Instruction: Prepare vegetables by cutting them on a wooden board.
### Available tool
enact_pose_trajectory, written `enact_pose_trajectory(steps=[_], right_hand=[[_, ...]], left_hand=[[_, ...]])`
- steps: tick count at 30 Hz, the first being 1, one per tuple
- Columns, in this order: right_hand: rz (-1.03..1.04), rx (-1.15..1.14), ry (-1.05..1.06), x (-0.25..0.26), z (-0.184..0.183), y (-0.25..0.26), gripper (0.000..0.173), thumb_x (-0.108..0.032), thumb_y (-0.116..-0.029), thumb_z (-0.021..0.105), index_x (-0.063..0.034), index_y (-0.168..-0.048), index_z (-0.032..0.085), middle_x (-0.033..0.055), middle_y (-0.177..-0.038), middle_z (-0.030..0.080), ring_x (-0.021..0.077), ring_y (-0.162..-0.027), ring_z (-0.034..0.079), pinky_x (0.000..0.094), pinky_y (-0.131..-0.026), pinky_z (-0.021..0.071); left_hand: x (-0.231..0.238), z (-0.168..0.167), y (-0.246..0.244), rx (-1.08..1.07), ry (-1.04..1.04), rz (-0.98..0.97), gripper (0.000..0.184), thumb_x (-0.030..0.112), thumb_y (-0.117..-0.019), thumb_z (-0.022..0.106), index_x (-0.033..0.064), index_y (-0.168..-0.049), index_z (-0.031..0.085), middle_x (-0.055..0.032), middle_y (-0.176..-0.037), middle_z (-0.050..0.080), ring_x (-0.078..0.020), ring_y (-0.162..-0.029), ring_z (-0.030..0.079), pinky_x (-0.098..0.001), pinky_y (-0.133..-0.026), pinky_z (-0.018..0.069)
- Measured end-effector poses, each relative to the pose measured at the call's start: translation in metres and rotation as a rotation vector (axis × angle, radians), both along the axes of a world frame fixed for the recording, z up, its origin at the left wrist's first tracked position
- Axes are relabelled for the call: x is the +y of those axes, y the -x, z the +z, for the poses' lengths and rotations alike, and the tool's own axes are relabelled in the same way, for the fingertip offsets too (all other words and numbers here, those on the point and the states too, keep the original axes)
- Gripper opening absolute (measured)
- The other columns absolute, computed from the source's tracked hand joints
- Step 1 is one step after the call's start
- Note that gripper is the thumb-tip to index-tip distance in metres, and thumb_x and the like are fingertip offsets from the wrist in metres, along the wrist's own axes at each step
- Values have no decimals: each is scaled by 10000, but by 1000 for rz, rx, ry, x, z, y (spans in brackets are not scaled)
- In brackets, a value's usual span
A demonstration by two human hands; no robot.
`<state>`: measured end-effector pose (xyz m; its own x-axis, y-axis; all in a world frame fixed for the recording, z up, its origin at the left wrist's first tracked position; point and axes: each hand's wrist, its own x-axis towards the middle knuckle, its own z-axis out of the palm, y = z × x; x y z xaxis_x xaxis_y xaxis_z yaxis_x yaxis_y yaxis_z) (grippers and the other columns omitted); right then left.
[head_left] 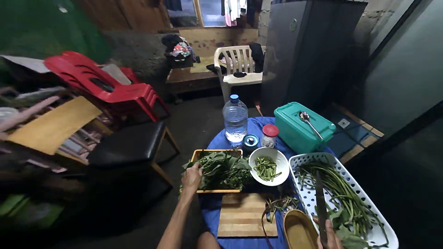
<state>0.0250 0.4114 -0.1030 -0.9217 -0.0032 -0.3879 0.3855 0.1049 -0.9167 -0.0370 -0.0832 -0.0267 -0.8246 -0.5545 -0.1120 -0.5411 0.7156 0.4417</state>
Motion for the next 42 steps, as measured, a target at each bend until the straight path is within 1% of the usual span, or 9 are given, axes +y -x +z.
enact_pose_trajectory(steps=[7,11,16,23,26,31,35,38,42], right_hand=[[-24,37,76,3,3,-15,667,-463,-1100,86,-24,-1404,485,-41,-577,512,88,-452,526,284,-459,508],[-31,24,105,5,6,-26,668,-464,-1104,88,-27,-1409,491,-27,-563,508,100,-442,526,291,-455,511],[-38,76,102,11,10,-30,680,-443,-1100,71,-12,-1404,500,-21,-574,520,108,-454,530,313,-473,519],[-46,46,110,7,9,-28,686,-465,-1099,70,-19,-1386,505,-30,-564,505,98,-446,522,293,-459,506],[-27,14,94,1,11,-34,670,-458,-1108,100,-20,-1383,526,-19,-570,516,104,-452,537,298,-464,520],[16,49,117,-5,11,-29,677,-442,-1106,88,-10,-1395,522,-22,-575,532,94,-450,530,280,-462,507],[52,162,244,-12,8,-29,795,-530,-1067,22,-29,-1406,537,-33,-561,547,81,-439,525,270,-447,507],[79,279,315,-26,17,-32,819,-618,-1048,103,-24,-1396,548,-49,-592,589,63,-454,538,261,-463,522],[179,352,508,-49,28,-36,963,-819,-910,379,-23,-1434,515,-94,-671,636,24,-511,558,240,-514,536]], left_hand=[[23,13,-34,486,-188,-90,376,85,-989,654,-31,-1344,614,-224,-1126,716,-326,-987,709,-498,-923,546],[29,-23,-31,405,-474,9,337,103,-982,679,-41,-1285,644,-212,-1155,701,-277,-976,707,-450,-896,570],[50,-23,-24,677,-464,25,312,104,-968,689,-48,-1239,661,-186,-1098,708,-198,-865,702,-380,-797,594],[59,-22,-25,472,-647,99,268,151,-1077,529,-58,-1209,634,-83,-883,702,-73,-630,589,-255,-590,507],[65,-38,-32,122,-731,-10,245,161,-1069,548,-29,-1175,662,-59,-858,682,-67,-627,561,-246,-595,485],[87,-37,-36,369,-939,-115,227,147,-1066,546,-3,-1211,635,-65,-974,701,-111,-807,667,-282,-715,567],[126,-24,-52,463,-875,-223,204,113,-1032,586,-14,-1165,673,-40,-949,710,-75,-791,664,-257,-739,570],[167,-13,-65,463,-790,-279,227,119,-1026,592,-10,-1186,690,-67,-1013,727,-93,-827,694,-281,-762,596],[229,7,-83,398,-941,-351,267,112,-1010,590,-13,-1226,686,-63,-991,729,-111,-811,702,-295,-740,609]])
